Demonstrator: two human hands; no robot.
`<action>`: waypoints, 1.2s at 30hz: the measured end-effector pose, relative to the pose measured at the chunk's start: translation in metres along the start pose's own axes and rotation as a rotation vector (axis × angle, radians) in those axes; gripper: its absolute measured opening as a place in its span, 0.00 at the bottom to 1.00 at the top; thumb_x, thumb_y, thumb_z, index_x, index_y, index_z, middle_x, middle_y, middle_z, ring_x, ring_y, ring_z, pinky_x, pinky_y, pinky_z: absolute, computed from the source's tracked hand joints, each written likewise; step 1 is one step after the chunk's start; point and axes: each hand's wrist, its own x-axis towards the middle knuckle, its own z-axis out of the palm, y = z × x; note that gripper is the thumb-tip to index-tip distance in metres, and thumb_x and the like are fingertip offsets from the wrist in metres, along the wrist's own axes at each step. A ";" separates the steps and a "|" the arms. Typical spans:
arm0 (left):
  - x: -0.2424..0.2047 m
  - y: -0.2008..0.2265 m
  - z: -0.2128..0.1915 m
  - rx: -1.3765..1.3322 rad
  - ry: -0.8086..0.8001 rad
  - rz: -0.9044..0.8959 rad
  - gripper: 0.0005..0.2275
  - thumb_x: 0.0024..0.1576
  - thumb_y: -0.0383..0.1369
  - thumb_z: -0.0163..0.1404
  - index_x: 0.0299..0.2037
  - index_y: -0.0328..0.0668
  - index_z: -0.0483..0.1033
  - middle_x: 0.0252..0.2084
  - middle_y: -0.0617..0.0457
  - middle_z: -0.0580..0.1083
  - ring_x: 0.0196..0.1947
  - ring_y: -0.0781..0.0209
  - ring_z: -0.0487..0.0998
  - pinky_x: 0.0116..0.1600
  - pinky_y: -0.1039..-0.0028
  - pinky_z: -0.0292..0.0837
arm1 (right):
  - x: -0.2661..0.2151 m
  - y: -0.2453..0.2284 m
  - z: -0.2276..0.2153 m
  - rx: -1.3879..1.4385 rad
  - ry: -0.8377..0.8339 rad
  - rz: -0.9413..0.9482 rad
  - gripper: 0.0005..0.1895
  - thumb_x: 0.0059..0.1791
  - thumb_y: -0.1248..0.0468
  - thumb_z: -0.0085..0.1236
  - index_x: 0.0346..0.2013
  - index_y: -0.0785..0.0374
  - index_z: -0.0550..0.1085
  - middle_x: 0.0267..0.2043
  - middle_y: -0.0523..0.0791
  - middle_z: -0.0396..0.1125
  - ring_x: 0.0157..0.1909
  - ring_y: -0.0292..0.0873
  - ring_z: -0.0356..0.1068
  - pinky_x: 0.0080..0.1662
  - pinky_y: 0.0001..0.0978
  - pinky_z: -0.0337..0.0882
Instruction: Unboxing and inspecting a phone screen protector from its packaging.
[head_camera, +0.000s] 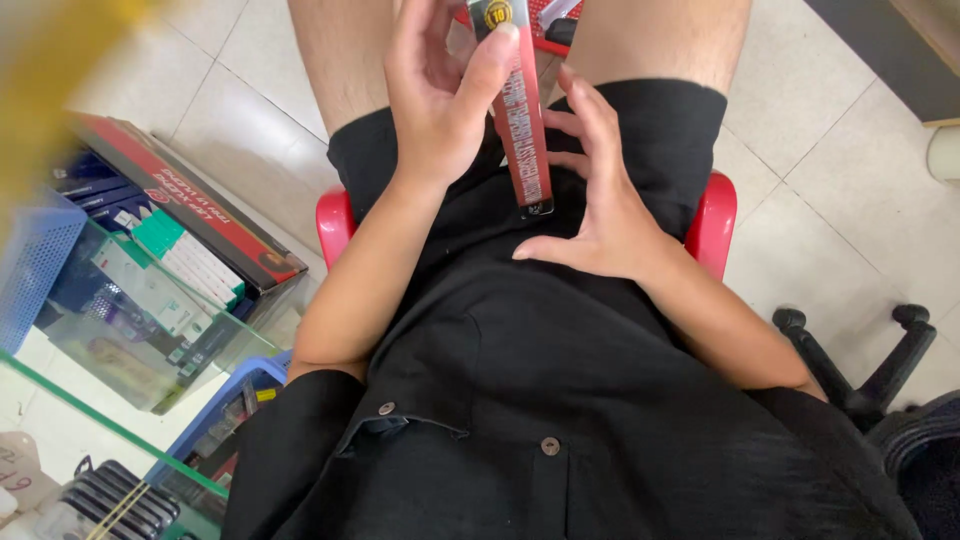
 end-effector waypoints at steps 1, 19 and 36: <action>0.011 -0.005 0.004 -0.002 0.004 -0.007 0.15 0.70 0.22 0.57 0.63 0.33 0.67 0.55 0.50 0.72 0.53 0.64 0.73 0.55 0.71 0.75 | 0.008 0.002 -0.004 0.002 -0.003 0.007 0.70 0.41 0.52 0.79 0.80 0.53 0.34 0.80 0.52 0.31 0.77 0.54 0.54 0.67 0.48 0.72; 0.172 -0.060 -0.062 0.331 0.077 -0.066 0.17 0.76 0.37 0.45 0.71 0.41 0.60 0.72 0.53 0.57 0.73 0.59 0.61 0.71 0.72 0.68 | 0.201 0.109 -0.135 -0.757 0.167 -0.108 0.40 0.51 0.77 0.65 0.73 0.65 0.54 0.61 0.53 0.68 0.63 0.53 0.69 0.63 0.42 0.71; 0.183 -0.062 -0.073 0.085 0.167 -0.538 0.27 0.74 0.43 0.47 0.75 0.40 0.50 0.77 0.45 0.53 0.70 0.55 0.65 0.70 0.69 0.63 | 0.200 0.442 -0.054 -0.222 -0.159 0.541 0.27 0.49 0.74 0.65 0.61 0.65 0.69 0.57 0.56 0.70 0.59 0.55 0.71 0.58 0.40 0.71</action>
